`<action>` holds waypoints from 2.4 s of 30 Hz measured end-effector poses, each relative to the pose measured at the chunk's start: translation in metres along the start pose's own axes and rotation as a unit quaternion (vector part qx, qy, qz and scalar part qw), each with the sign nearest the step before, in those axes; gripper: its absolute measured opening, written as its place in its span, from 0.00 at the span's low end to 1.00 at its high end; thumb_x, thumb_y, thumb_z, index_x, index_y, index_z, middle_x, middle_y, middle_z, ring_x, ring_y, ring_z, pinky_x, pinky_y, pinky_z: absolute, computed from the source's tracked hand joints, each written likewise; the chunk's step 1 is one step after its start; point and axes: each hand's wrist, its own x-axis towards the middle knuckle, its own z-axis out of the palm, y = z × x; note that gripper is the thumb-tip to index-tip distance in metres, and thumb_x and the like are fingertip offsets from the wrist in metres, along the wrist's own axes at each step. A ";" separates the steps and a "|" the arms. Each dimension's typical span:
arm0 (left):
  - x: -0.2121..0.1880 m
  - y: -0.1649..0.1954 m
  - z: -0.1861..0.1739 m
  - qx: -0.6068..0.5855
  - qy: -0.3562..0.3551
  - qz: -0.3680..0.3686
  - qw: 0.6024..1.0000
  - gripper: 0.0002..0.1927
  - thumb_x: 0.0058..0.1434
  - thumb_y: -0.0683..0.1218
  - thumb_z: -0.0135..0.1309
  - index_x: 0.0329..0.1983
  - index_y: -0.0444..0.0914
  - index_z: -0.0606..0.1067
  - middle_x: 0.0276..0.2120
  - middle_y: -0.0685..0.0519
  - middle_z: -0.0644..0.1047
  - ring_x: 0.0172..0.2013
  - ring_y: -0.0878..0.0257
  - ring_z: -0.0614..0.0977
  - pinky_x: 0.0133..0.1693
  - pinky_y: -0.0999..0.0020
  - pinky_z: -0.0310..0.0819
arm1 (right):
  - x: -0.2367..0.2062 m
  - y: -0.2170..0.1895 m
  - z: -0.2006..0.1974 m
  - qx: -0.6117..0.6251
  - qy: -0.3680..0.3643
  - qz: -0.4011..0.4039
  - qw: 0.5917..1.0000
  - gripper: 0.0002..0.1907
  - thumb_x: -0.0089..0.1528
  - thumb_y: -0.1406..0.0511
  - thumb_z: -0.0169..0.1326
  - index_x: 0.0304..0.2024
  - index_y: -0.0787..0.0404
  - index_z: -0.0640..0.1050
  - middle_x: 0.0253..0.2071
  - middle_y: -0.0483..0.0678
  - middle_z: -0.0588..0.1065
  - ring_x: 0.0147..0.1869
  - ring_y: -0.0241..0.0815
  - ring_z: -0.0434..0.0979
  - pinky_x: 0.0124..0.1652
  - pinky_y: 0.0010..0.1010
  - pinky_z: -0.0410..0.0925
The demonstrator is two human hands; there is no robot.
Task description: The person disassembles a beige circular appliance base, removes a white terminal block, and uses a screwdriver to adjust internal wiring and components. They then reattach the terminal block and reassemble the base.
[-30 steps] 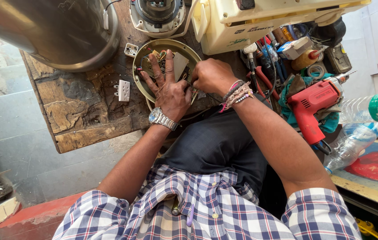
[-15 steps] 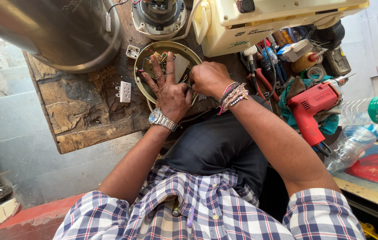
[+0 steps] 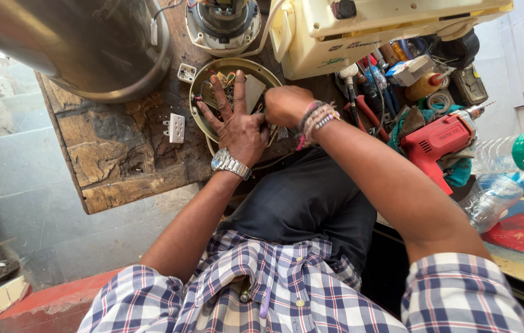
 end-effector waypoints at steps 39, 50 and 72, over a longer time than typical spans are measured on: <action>-0.001 -0.001 0.004 0.016 0.022 0.014 1.000 0.04 0.56 0.47 0.61 0.31 0.44 0.85 0.79 0.47 0.43 0.75 0.35 0.29 0.65 0.20 0.18 | 0.012 0.028 0.038 -0.203 0.324 -0.257 0.887 0.07 0.57 0.64 0.58 0.24 0.55 0.83 0.29 0.54 0.80 0.38 0.51 0.81 0.41 0.39 0.70; -0.001 -0.001 0.002 0.002 0.014 0.006 1.000 0.05 0.57 0.47 0.60 0.32 0.44 0.85 0.79 0.46 0.44 0.74 0.35 0.30 0.64 0.19 0.18 | 0.011 0.034 0.040 -0.158 0.358 -0.316 0.864 0.07 0.55 0.63 0.59 0.22 0.53 0.82 0.26 0.50 0.79 0.40 0.51 0.80 0.43 0.46 0.65; -0.003 -0.001 0.006 0.012 0.032 0.024 0.999 0.06 0.58 0.48 0.60 0.34 0.50 0.87 0.80 0.50 0.48 0.76 0.36 0.31 0.66 0.23 0.17 | -0.022 0.012 0.055 -0.047 0.345 -0.171 0.922 0.09 0.54 0.62 0.55 0.24 0.56 0.83 0.38 0.49 0.78 0.56 0.53 0.71 0.48 0.54 0.59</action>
